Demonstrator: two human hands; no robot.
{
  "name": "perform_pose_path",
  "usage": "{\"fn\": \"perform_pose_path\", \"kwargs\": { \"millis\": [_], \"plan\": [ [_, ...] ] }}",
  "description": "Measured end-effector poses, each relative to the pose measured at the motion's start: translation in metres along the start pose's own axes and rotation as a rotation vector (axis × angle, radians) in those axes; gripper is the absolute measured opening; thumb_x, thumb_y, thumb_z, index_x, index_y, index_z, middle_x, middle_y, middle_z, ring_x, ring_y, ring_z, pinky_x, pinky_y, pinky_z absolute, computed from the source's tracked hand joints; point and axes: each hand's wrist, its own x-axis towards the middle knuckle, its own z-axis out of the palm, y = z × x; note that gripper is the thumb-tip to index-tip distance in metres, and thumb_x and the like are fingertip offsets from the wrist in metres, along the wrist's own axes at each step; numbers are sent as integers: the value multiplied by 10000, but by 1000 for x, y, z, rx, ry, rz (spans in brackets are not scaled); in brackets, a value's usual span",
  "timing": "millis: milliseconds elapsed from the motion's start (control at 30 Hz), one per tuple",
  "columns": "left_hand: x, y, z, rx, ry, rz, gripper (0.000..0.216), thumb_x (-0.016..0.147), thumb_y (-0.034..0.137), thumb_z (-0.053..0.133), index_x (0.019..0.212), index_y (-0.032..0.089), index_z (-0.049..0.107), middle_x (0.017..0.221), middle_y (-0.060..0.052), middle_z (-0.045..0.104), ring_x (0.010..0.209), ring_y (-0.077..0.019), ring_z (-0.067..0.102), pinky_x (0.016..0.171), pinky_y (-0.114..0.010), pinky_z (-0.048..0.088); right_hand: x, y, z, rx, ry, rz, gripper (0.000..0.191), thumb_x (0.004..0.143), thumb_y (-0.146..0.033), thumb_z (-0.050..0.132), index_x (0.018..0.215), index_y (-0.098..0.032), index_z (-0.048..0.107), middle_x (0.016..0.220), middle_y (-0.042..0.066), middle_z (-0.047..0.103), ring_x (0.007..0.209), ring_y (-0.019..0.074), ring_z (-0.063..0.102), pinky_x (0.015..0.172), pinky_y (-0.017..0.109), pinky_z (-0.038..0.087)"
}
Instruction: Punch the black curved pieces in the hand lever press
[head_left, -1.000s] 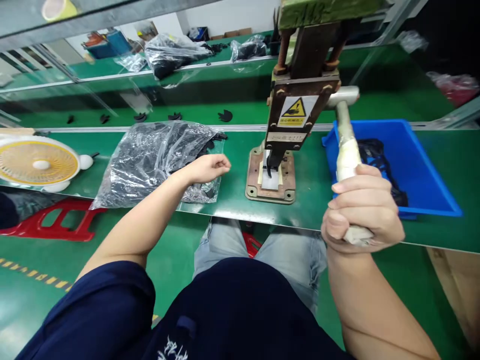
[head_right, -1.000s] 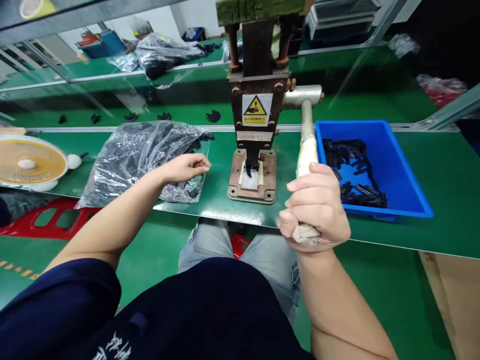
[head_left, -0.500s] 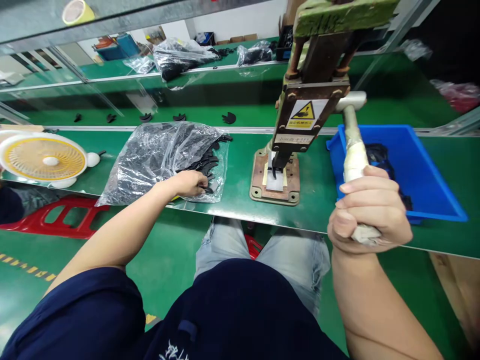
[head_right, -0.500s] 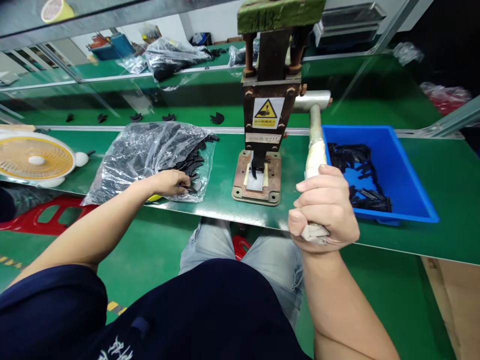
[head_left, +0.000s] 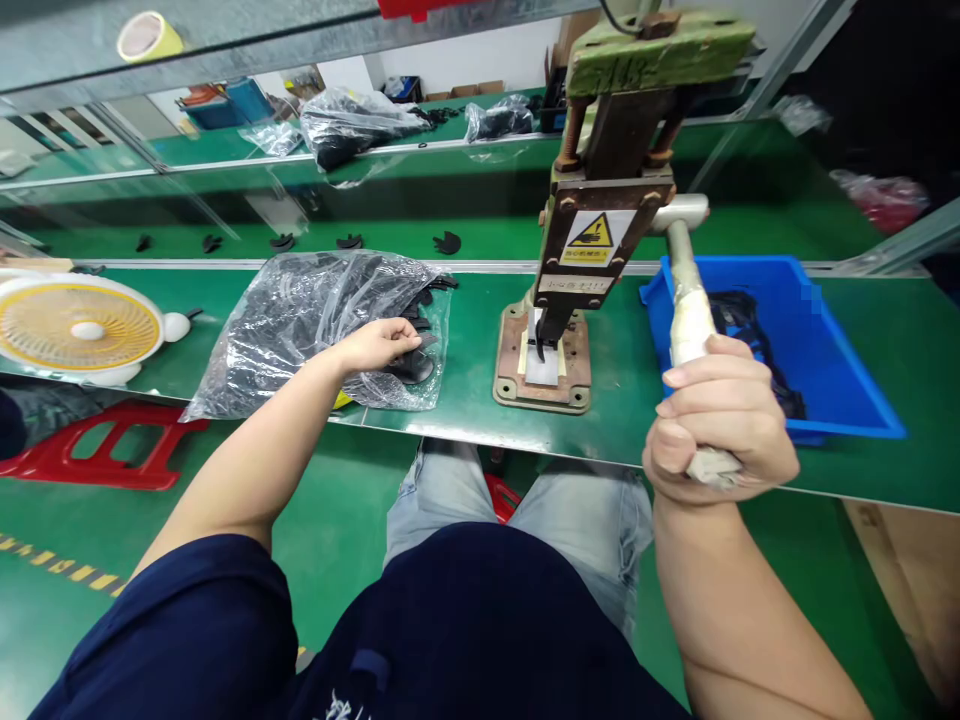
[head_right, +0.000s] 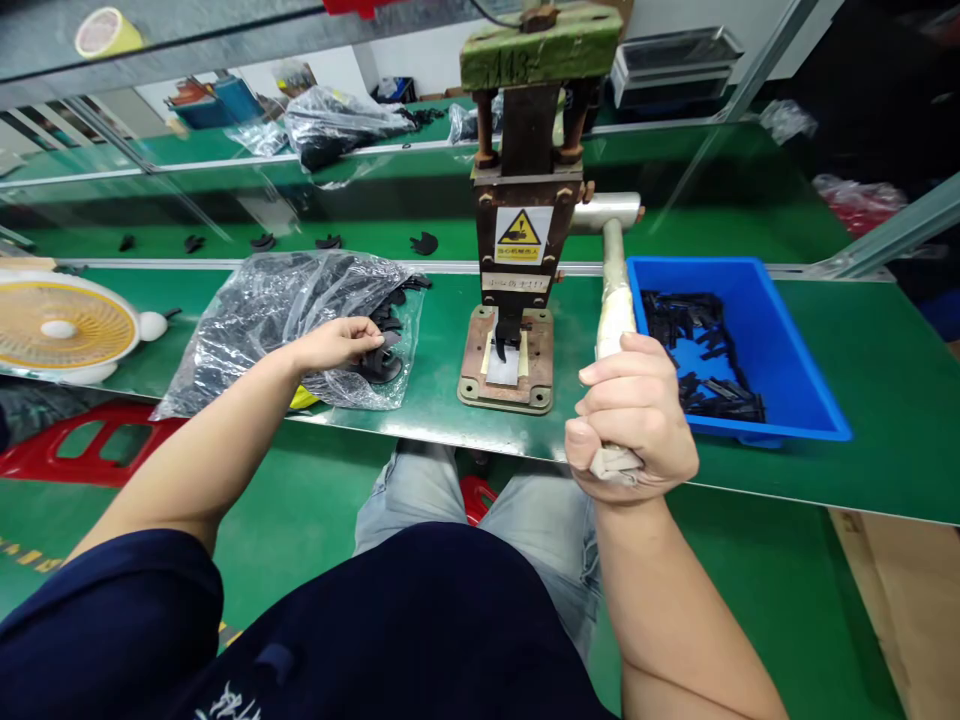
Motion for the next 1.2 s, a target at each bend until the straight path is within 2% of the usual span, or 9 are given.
{"fn": "perform_pose_path", "kwargs": {
  "millis": [100,167,300,433,500,600,733,967,1200],
  "plan": [
    [0,3,5,89,103,47,408,826,590,792,930,200,740,621,35,567,533,-117,484,527,-250,351,0,-1,0,-1,-1,-1,312,875,-363,722,654,-245,537,640,-78,628,785,156,719,1024,551,586],
    [-1,6,10,114,156,70,408,866,596,758,991,207,753,650,26,616,541,-124,532,530,-250,379,1,-2,1,-11,3,-5,328,887,-381,719,654,-244,531,639,-81,619,779,150,718,1021,543,588],
    [-1,10,22,-13,106,107,463,908,627,722,1123,217,714,894,-25,765,700,-162,709,626,-258,515,1,-3,1,-9,-2,-1,312,882,-368,723,667,-244,533,647,-74,618,783,151,712,1037,545,584],
    [5,13,37,-76,213,116,447,860,606,806,971,200,656,727,14,694,631,-133,666,601,-236,501,2,-4,-1,3,-26,-8,267,863,-325,723,686,-247,539,659,-64,621,792,159,708,1048,558,580],
    [8,16,46,-196,261,118,467,803,521,891,1001,204,611,671,53,647,570,-108,628,576,-222,493,2,-4,-1,3,-26,-8,268,867,-327,719,690,-250,533,660,-66,616,794,157,709,1054,553,580],
    [14,24,64,-402,185,99,536,767,437,940,1103,189,604,689,56,667,584,-109,658,609,-236,558,1,-4,-1,1,-22,-8,277,876,-336,716,691,-250,529,653,-66,610,794,156,707,1051,550,578],
    [27,44,90,-518,30,69,433,804,422,927,967,152,630,758,-15,739,634,-118,709,644,-252,608,1,-4,1,-8,-4,-4,284,870,-347,715,683,-246,526,649,-69,610,784,155,707,1035,546,573],
    [60,78,130,-416,-52,10,379,914,414,858,897,180,560,627,-7,707,574,-138,727,551,-208,547,1,-4,-1,-24,-19,-4,259,857,-353,705,688,-255,534,643,-67,608,778,169,701,1019,566,575],
    [73,84,143,-402,-56,21,282,913,296,860,903,167,609,640,-4,708,533,-123,702,525,-198,530,1,-4,-3,-17,-39,-4,227,848,-318,705,708,-255,538,655,-65,617,780,178,699,1031,569,569]
  ]
}}
